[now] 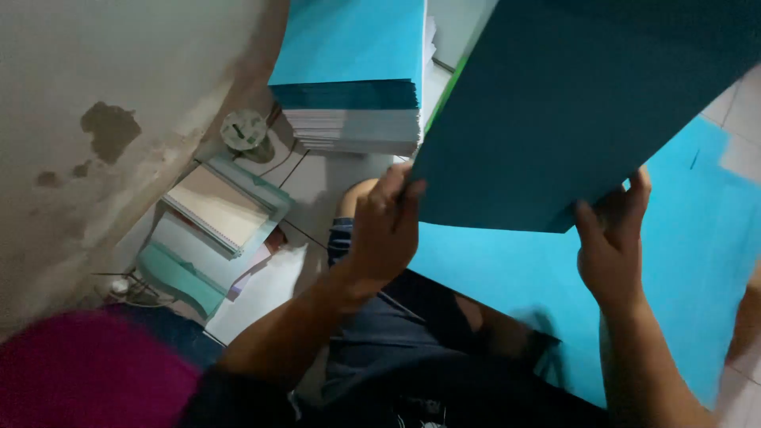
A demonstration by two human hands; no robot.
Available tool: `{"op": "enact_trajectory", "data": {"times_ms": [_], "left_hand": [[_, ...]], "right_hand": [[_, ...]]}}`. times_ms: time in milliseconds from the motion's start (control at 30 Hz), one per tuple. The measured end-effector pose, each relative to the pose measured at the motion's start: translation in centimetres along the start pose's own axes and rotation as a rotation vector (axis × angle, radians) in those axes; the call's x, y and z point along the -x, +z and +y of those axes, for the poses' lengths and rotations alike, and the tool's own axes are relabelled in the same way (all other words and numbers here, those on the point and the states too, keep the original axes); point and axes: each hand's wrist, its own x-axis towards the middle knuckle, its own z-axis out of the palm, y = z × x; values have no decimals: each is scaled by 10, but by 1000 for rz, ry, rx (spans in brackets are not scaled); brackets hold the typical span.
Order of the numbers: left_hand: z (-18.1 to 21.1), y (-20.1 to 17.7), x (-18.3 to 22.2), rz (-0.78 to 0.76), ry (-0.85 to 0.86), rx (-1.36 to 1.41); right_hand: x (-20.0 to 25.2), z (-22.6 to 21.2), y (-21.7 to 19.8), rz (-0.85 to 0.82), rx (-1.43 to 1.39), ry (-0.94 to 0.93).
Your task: Folding blue cardstock sheets into folders while sitting on the floor.
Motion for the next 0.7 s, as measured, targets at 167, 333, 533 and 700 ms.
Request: {"op": "enact_trajectory", "data": {"times_ms": [167,333,533,700], "left_hand": [[-20,-63,-85,202,-87,180],[-96,-106,-161,345,305,-265],[-181,-129,-154,18,-96,-548],[-181,-137,-140,-146,-387,-343]], "right_hand": [[-88,2,45,-19,-265,-427],[-204,16,127,112,-249,-375],[-248,89,206,22,146,-188],[-221,57,203,-256,249,150]]}}
